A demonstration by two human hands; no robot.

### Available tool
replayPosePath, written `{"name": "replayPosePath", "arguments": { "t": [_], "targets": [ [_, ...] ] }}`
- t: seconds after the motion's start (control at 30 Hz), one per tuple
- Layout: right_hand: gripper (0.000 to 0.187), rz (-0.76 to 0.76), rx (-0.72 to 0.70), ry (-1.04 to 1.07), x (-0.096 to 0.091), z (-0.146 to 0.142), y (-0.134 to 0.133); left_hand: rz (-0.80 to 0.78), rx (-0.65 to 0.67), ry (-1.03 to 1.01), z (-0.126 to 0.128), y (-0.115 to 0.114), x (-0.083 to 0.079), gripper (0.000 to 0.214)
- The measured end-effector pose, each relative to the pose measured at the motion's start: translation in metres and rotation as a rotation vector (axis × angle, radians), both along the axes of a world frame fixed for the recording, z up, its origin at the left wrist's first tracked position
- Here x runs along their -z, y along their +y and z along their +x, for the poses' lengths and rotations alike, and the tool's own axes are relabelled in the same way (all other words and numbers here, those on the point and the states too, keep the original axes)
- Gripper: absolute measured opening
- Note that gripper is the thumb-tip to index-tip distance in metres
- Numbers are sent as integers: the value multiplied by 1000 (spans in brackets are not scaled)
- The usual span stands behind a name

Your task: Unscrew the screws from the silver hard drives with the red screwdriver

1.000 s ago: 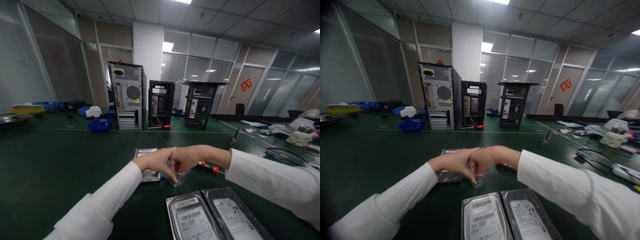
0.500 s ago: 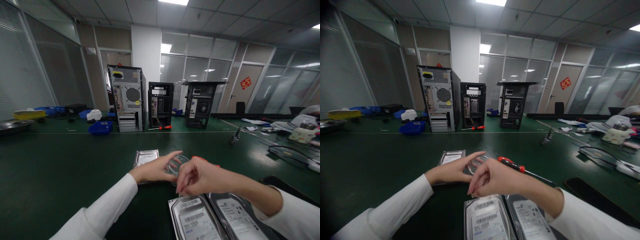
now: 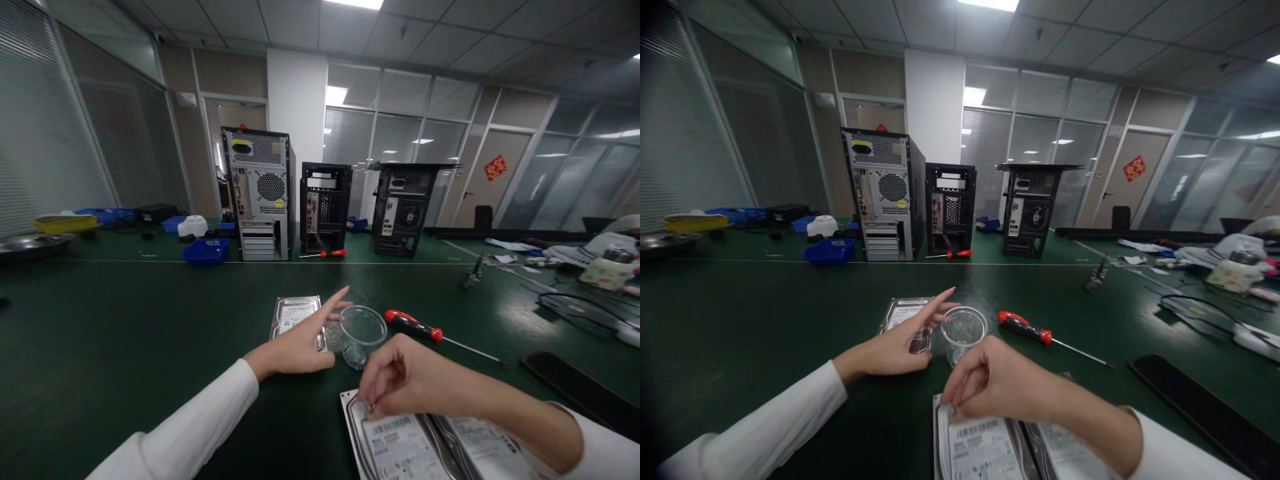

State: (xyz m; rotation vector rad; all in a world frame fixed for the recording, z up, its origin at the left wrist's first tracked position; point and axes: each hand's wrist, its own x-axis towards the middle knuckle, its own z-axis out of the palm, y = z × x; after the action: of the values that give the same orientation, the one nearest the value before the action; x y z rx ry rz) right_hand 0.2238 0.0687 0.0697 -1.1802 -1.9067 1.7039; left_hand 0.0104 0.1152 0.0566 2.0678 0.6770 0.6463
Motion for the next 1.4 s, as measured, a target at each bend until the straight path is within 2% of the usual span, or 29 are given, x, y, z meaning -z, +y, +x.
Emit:
{"name": "replayPosePath", "arguments": {
  "t": [0.1, 0.17, 0.3, 0.4, 0.47, 0.57, 0.7, 0.77, 0.9, 0.97, 1.13, 1.27, 1.4],
  "targets": [
    [22, 2, 26, 21, 12, -1, 5, 36, -106, -76, -6, -10, 4, 90],
    [22, 15, 31, 37, 16, -4, 6, 82, -227, -111, -11, -17, 8, 79],
    [19, 44, 42, 47, 19, -11, 6, 339, -570, -128, -17, -36, 17, 49],
    [16, 68, 53, 35, 18, -14, 3, 512, -714, -94, -15, -49, 24, 35],
    [16, 74, 53, 23, 16, -13, 0, 577, -690, -53, -11, -57, 27, 30],
    [15, 125, 33, -35, 10, -9, -5, 590, -566, -17, -4, -69, 29, 22],
    [18, 250, 32, -129, 3, -2, -7, 388, -431, 75, 6, -81, 31, 18],
    [17, 284, 50, -146, 2, -1, -6, 230, -435, 121, 11, -85, 33, 30],
    [19, 332, 54, -188, 7, -3, -5, -103, -474, 140, 21, -88, 41, 77],
    [18, 378, 27, -212, 8, -5, -7, -192, -488, 121, 23, -88, 45, 93],
    [19, 456, -49, -173, 5, -9, -9, -218, -474, 88, 22, -86, 51, 113],
    [15, 407, -73, -97, 5, -13, -7, -204, -451, 93, 21, -85, 53, 117],
    [12, 314, 6, -16, 18, -21, -4, -231, -455, 89, 20, -84, 53, 125]
  ]
}}
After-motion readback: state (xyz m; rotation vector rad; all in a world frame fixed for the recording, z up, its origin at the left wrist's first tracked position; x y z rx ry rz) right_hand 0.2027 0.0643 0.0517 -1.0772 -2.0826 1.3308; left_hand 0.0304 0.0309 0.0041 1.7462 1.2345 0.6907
